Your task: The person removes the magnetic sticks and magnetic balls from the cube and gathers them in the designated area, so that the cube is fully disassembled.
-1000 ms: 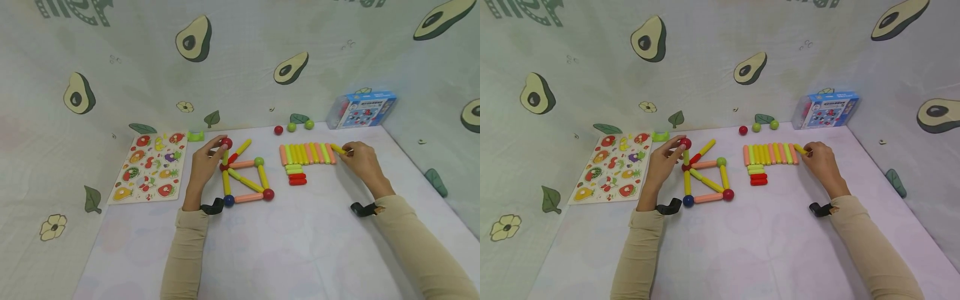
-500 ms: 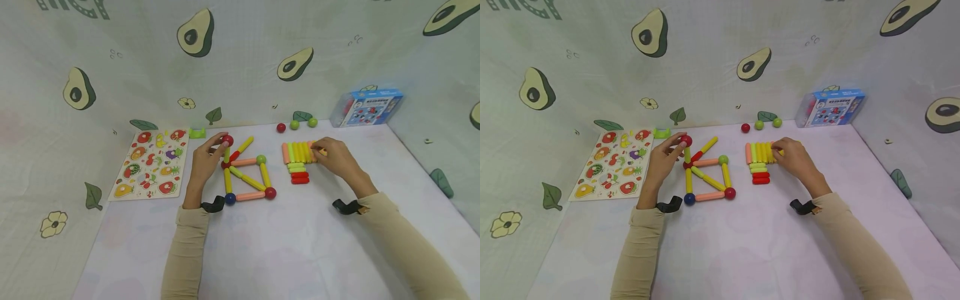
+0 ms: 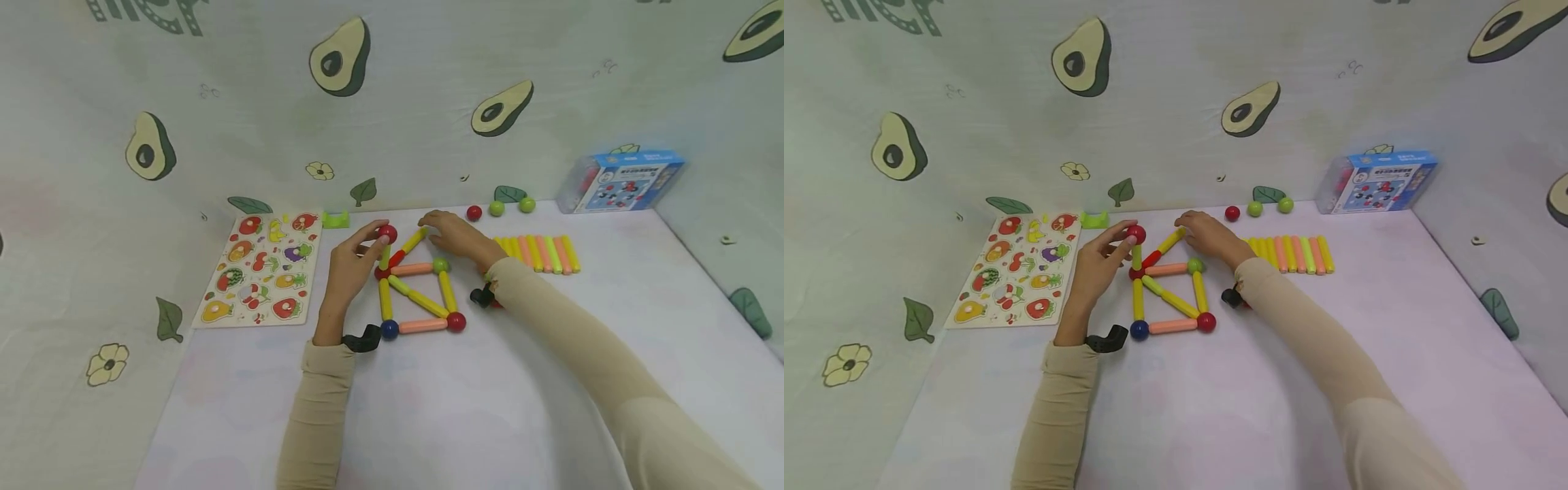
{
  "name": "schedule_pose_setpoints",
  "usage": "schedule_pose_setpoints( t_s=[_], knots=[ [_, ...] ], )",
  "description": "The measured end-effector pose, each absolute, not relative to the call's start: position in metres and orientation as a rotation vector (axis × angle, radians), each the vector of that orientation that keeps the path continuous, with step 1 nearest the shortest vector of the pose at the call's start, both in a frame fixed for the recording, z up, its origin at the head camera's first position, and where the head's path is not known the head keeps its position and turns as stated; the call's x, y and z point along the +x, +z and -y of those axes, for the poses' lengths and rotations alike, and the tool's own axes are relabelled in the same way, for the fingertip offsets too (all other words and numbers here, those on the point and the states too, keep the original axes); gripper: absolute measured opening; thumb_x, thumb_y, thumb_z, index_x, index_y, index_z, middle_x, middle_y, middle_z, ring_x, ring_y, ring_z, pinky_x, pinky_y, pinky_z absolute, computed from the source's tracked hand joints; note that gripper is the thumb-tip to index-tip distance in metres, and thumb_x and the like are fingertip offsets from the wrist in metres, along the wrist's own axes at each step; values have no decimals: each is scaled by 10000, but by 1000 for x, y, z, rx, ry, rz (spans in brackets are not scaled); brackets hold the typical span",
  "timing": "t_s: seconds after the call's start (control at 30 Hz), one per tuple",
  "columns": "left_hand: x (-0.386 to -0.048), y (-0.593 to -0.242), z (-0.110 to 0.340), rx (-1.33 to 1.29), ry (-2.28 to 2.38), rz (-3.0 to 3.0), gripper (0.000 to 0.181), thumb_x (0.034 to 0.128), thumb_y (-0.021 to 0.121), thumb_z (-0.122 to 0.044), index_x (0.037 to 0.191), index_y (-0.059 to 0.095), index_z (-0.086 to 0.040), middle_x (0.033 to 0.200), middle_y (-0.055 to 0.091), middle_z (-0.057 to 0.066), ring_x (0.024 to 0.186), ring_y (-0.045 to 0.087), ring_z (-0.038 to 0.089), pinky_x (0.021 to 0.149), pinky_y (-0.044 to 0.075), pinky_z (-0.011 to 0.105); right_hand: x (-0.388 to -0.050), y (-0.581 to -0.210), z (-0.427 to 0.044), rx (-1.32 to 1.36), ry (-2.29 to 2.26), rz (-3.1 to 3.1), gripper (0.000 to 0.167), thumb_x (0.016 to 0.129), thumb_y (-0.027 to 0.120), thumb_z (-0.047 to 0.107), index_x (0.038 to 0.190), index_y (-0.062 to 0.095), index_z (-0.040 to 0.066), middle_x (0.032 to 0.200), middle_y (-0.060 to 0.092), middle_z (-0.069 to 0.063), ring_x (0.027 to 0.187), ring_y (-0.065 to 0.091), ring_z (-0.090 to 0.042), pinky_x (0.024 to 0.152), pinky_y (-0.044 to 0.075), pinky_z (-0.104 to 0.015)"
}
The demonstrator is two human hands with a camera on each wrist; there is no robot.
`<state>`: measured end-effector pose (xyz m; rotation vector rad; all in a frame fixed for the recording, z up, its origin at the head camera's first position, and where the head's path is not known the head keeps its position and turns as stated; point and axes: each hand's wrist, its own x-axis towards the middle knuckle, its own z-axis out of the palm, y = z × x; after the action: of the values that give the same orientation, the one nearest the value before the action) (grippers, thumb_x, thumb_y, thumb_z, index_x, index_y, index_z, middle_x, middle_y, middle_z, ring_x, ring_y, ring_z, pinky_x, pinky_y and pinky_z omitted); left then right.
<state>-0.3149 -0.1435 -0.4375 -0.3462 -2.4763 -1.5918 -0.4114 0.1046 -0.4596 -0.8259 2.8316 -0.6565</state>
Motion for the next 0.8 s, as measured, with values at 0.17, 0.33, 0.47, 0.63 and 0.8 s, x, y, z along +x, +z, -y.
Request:
schedule_pose_setpoints(
  t_s=[0.17, 0.33, 0.47, 0.63, 0.8],
  knots=[
    [-314, -438, 143, -350, -1592, 2484, 405, 977, 631, -438, 1363, 629, -314, 1222, 673, 33, 849, 676, 219, 703, 533, 331, -427, -470, -94, -828, -577, -2760, 407, 989, 595, 37, 1395, 572, 42, 1409, 559, -136, 1316, 488, -303, 1125, 359, -450],
    [-316, -437, 144, -345, -1579, 2482, 424, 976, 622, -461, 1373, 620, -313, 1234, 668, 39, 849, 669, 185, 708, 542, 329, -429, -462, -95, -874, -573, -2745, 396, 983, 602, 22, 1377, 591, 56, 1315, 612, -142, 1206, 551, -304, 1081, 414, -460],
    [-317, -436, 144, -330, -1590, 2485, 418, 975, 623, -461, 1370, 621, -323, 1227, 668, 36, 850, 669, 187, 712, 542, 335, -422, -451, -104, -981, -741, -2716, 334, 947, 647, -30, 1278, 652, 11, 1230, 650, -153, 1151, 582, -312, 1036, 453, -468],
    [-318, -436, 145, -335, -1581, 2483, 411, 978, 613, -473, 1362, 626, -327, 1222, 671, 28, 839, 666, 167, 706, 542, 340, -414, -445, -105, -1224, -781, -2744, 237, 921, 681, -41, 1153, 724, -12, 1150, 665, -141, 1070, 623, -300, 957, 516, -427],
    [-318, -437, 146, -339, -1564, 2480, 404, 979, 622, -449, 1359, 632, -314, 1223, 681, 23, 833, 676, 165, 709, 541, 343, -399, -438, -100, -1309, -670, -2838, 238, 908, 713, -7, 1145, 735, 2, 1145, 667, -134, 1066, 614, -299, 949, 518, -405]
  ],
)
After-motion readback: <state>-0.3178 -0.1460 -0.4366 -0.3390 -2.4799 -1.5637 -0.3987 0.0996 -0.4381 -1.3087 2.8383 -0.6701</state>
